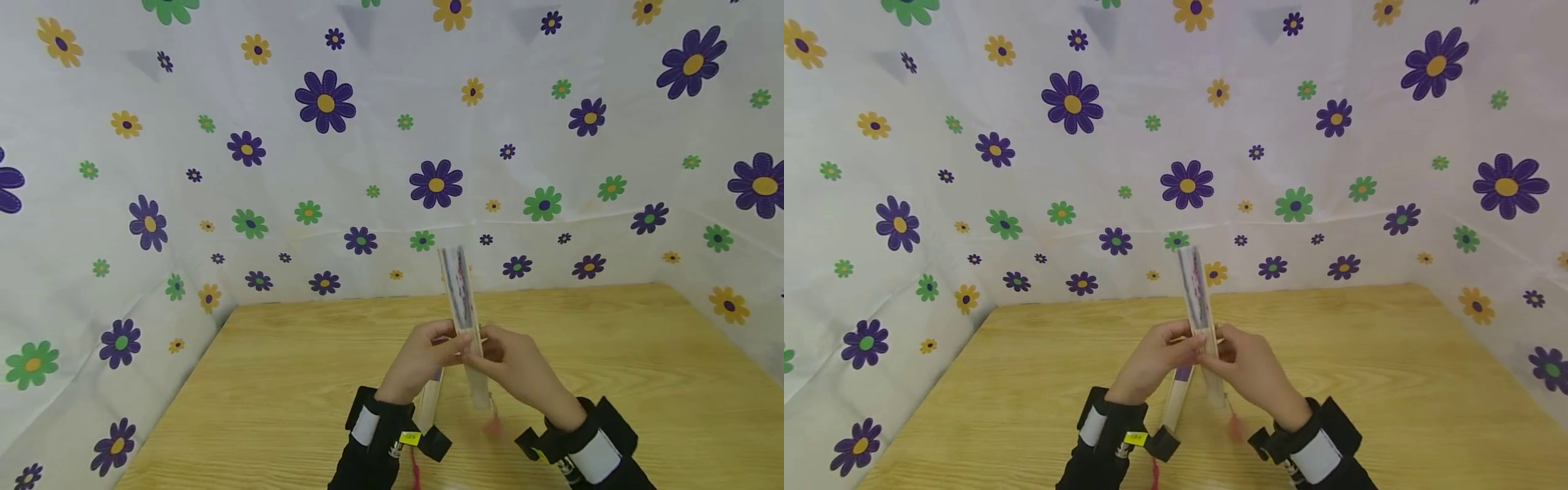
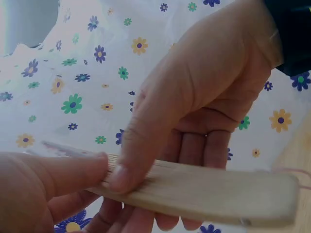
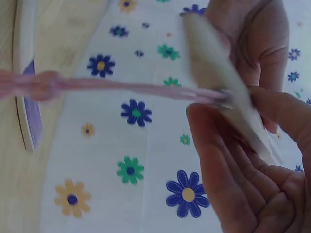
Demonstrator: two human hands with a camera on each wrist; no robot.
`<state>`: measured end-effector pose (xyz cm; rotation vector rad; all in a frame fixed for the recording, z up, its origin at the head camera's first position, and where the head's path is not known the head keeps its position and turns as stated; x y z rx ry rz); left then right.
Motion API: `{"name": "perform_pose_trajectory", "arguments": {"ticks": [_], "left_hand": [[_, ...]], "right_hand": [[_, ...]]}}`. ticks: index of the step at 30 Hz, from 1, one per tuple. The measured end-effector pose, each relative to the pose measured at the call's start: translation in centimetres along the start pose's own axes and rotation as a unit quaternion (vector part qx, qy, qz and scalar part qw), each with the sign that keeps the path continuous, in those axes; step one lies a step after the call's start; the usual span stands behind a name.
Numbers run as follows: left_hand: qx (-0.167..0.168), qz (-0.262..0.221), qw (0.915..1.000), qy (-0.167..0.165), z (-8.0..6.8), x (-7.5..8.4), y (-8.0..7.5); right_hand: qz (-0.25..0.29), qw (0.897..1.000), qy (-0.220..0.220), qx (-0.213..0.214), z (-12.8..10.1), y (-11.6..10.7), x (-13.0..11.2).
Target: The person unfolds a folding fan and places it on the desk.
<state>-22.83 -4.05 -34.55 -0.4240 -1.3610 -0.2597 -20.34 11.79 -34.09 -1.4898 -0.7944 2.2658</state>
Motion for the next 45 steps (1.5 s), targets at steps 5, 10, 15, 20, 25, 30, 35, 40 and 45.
{"name": "perform_pose_trajectory", "arguments": {"ticks": [5, 10, 15, 20, 25, 30, 35, 40, 45], "left_hand": [[0.03, 0.073, 0.9968, 0.013, -0.4, 0.6, -0.1], [0.054, 0.155, 0.9858, 0.037, -0.8, 1.2, -0.1], [0.062, 0.202, 0.9759, 0.053, -1.1, 1.3, 0.0], [0.056, 0.189, 0.9792, 0.046, -1.2, 1.1, 0.0], [0.056, 0.189, 0.9798, 0.033, -1.0, 0.8, 0.1], [0.056, 0.181, 0.9815, 0.029, -0.7, 0.7, 0.1], [0.054, 0.165, 0.9843, 0.031, -0.7, 0.8, -0.1], [0.053, 0.177, 0.9823, 0.03, -0.6, 0.7, -0.1], [0.054, 0.188, 0.98, 0.035, -0.5, 0.5, -0.4]], "right_hand": [[0.075, 0.996, 0.031, -0.042, 0.0, -0.4, 0.5], [0.09, 0.993, 0.063, -0.035, -0.1, -0.5, 0.5], [0.064, 0.994, 0.086, -0.005, -0.2, -0.2, 0.3], [0.025, 0.996, 0.081, 0.027, -0.3, 0.2, 0.0], [-0.015, 0.996, 0.074, 0.048, -0.4, 0.6, -0.1], [-0.039, 0.994, 0.078, 0.058, -0.4, 0.7, -0.2], [-0.057, 0.993, 0.078, 0.064, -0.3, 0.5, -0.3], [-0.059, 0.993, 0.078, 0.063, -0.4, 0.6, -0.1], [-0.059, 0.993, 0.076, 0.065, -0.5, 0.6, 0.1]]}}
Point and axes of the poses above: each hand's wrist, its own z-axis towards the middle knuckle, its own y-axis out of the palm, x = y × z, the point moved 3 cm from there along z, towards the middle knuckle, and after that the axes turned 3 degrees about y, right-handed, at the moved point
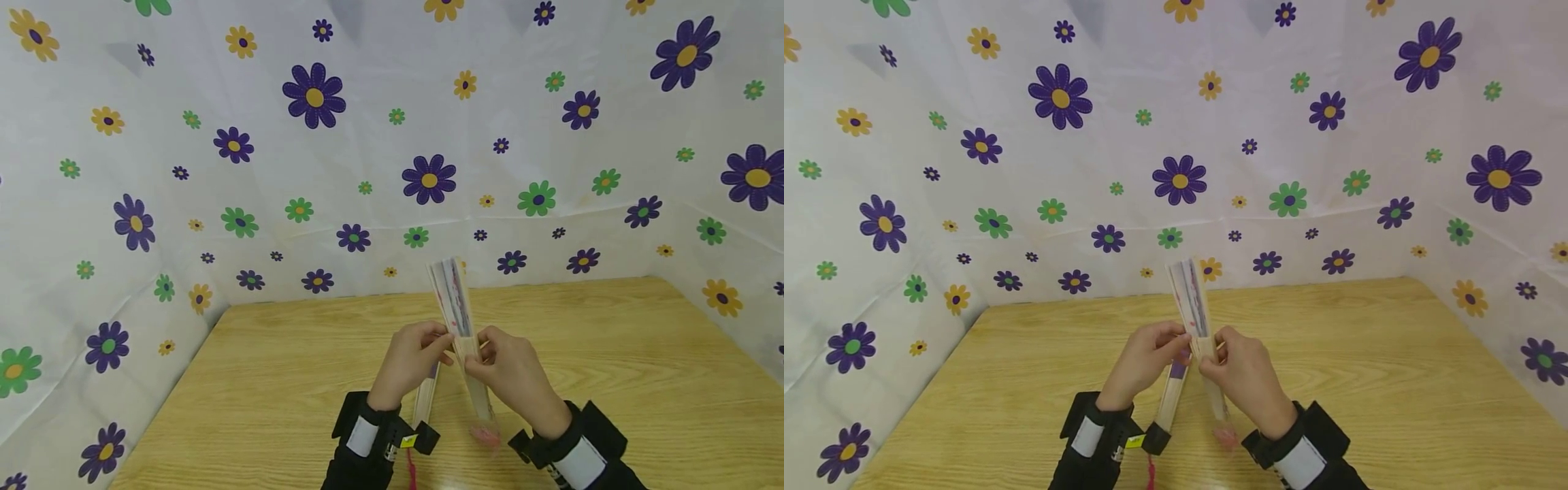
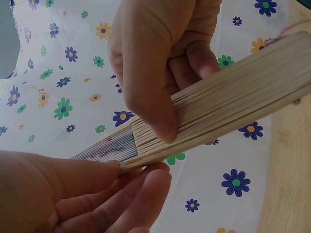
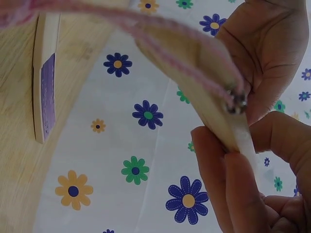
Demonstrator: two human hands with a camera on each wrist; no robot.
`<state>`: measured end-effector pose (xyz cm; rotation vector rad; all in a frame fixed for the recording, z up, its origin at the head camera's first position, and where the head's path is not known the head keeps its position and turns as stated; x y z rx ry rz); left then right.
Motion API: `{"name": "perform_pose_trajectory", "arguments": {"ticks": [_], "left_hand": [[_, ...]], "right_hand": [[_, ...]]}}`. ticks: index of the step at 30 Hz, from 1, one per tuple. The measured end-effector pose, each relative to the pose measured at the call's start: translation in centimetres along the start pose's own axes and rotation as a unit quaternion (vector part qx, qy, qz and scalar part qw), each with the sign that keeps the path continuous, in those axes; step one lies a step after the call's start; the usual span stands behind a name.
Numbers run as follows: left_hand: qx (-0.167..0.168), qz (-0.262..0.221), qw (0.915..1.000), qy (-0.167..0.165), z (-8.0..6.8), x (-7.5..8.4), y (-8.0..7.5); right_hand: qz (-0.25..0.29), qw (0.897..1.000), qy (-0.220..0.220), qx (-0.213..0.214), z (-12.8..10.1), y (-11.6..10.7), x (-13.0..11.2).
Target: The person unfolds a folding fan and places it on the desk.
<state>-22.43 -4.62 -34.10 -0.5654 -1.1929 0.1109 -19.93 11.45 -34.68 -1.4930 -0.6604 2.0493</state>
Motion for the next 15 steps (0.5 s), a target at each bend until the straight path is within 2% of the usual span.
{"name": "perform_pose_trajectory", "arguments": {"ticks": [7, 15], "left_hand": [[-0.005, 0.025, 0.9997, 0.006, 0.04, -0.18, -0.6], [-0.01, 0.018, 0.9997, 0.011, -0.32, 0.03, -1.03]], "right_hand": [[-0.018, 1.0, -0.002, 0.018, -0.09, -0.09, 0.01], [-0.018, 1.0, 0.011, 0.006, -0.22, -0.01, -0.05]]}}
Point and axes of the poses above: each hand's wrist, its own z-axis towards the middle knuckle, its own y-axis out of the palm, x = y × z, the point moved 3 cm from there along z, towards the middle knuckle, and after that the axes turned 3 degrees about y, right-handed, at the moved point
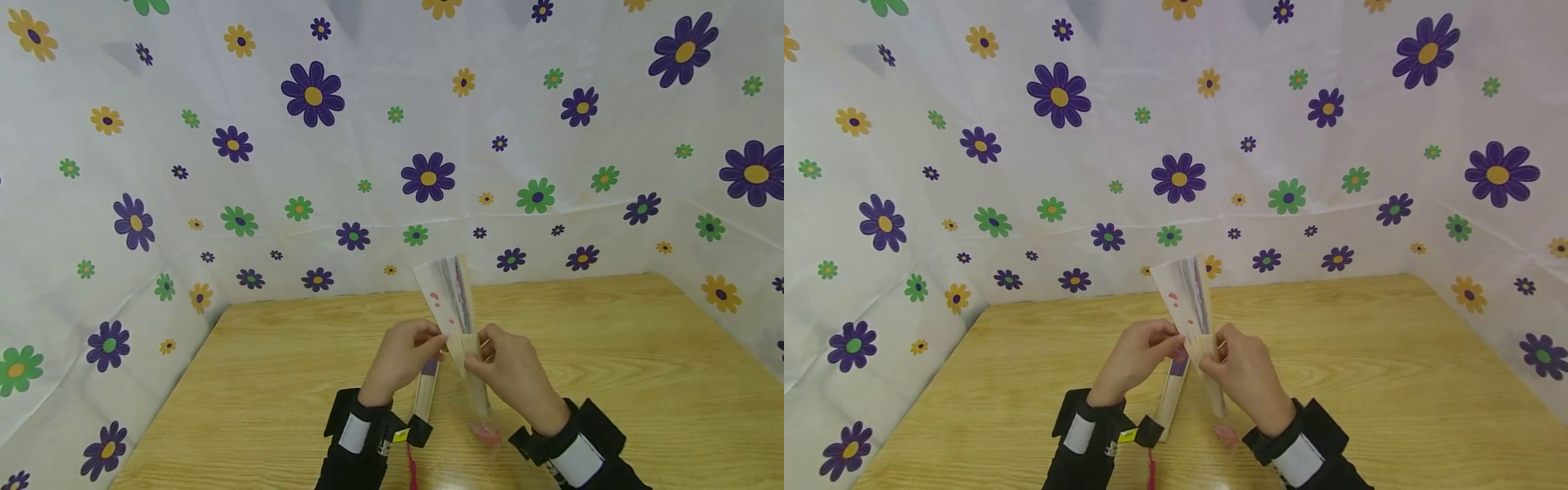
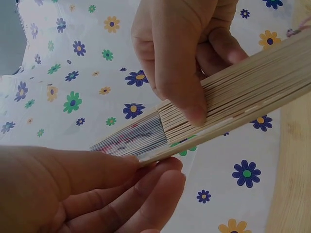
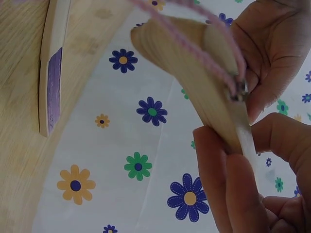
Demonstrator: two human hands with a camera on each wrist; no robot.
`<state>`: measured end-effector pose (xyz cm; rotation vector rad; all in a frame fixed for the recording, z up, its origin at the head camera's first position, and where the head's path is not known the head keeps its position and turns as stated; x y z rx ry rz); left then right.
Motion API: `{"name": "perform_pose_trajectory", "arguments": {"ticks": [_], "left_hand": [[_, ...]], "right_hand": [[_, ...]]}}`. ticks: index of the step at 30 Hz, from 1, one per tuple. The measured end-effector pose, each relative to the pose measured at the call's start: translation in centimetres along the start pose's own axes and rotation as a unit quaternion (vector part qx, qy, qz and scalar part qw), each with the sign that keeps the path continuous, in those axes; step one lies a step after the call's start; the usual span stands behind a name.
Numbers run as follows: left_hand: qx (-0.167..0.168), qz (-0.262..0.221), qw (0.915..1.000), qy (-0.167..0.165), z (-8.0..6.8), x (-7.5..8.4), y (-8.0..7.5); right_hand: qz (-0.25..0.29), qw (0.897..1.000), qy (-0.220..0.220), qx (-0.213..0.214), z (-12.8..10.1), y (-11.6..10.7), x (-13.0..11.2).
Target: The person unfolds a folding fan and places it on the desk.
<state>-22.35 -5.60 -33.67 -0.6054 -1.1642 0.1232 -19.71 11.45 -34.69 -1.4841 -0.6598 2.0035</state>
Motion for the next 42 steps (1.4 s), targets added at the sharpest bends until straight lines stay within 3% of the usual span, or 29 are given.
{"name": "perform_pose_trajectory", "arguments": {"ticks": [9, 23, 42], "left_hand": [[0.004, 0.023, 0.9997, -0.006, -0.01, -0.02, -0.15], [0.002, 0.058, 0.9982, -0.015, 0.05, 0.06, 0.0], [0.016, 0.037, 0.999, -0.021, 0.08, 0.03, -0.3]], "right_hand": [[-0.024, 0.999, -0.023, 0.026, 0.17, -0.08, 0.26], [-0.028, 1.0, -0.012, 0.005, 0.46, -0.25, 0.24], [-0.03, 0.999, -0.013, 0.012, 0.62, -0.65, 0.67]]}}
Point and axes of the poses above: each hand's wrist, its own z-axis towards the middle knuckle, its own y-axis out of the palm, x = y × z, the point moved 3 cm from there along z, towards the middle knuckle, and after that the axes turned 3 degrees about y, right-handed, at the moved point
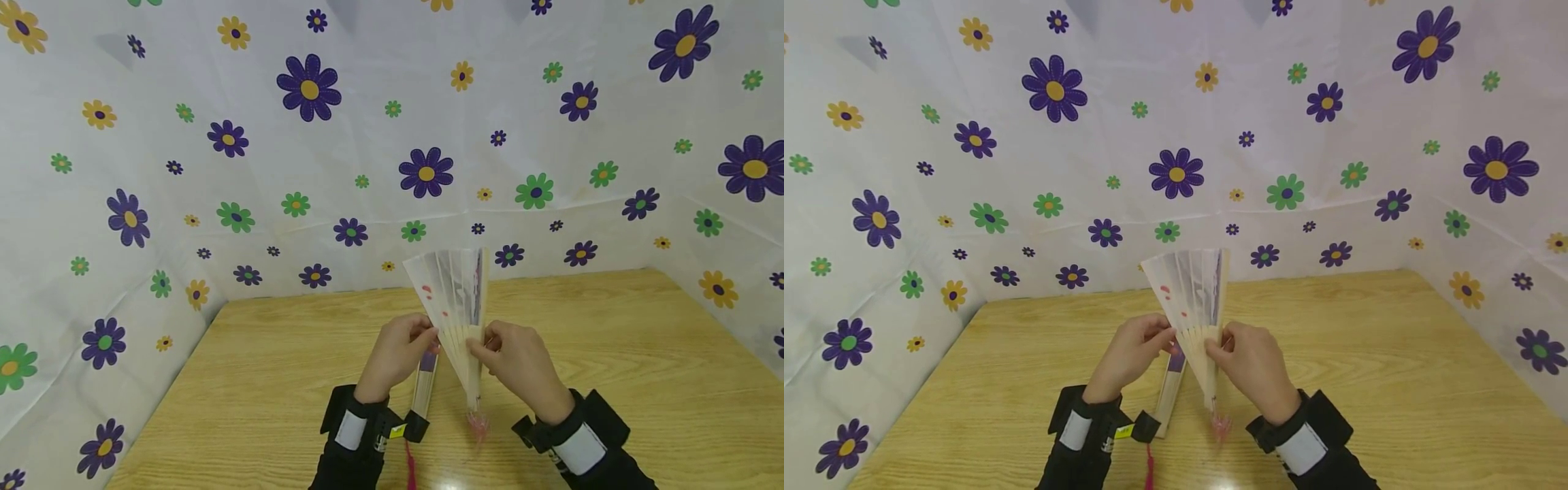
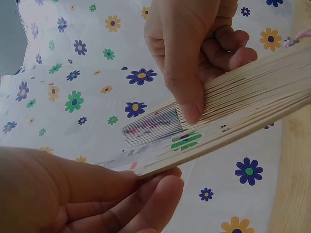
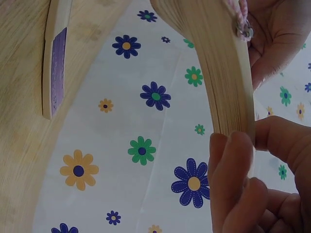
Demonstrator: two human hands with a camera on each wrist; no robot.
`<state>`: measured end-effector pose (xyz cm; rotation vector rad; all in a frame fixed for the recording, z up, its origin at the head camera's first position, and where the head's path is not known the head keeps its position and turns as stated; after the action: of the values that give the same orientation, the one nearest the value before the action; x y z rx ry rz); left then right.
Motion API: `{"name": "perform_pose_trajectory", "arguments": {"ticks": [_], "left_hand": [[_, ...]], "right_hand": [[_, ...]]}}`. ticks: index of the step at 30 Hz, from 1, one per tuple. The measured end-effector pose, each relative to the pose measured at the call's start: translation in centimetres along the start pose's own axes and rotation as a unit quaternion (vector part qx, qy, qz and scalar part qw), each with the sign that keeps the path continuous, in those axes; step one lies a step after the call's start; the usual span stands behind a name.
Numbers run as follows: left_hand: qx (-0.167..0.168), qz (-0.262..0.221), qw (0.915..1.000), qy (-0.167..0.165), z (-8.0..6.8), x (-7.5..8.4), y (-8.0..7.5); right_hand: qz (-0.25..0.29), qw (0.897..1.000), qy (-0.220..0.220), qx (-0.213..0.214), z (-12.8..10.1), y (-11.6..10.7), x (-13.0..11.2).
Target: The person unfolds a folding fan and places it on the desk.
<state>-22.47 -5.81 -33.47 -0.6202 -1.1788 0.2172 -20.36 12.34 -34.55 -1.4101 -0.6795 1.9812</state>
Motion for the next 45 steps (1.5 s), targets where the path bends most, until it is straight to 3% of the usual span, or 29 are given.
{"name": "perform_pose_trajectory", "arguments": {"ticks": [23, 45], "left_hand": [[0.002, -0.013, 0.9999, 0.007, 0.0, -0.2, -0.5], [0.011, -0.011, 0.9998, -0.008, 0.0, -0.2, -1.0]], "right_hand": [[0.005, 1.0, 0.009, 0.02, 0.2, -1.1, 0.6], [0.009, 1.0, 0.02, 0.014, 0.2, -1.6, 0.6]]}}
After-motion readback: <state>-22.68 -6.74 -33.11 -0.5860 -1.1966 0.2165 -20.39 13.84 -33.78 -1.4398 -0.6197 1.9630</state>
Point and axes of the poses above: each hand's wrist, its own z-axis towards the middle knuckle, its own y-axis out of the palm, x = y × z, the point moved 3 cm from there along z, towards the middle knuckle, and after that the axes turned 3 degrees about y, right-handed, at the moved point
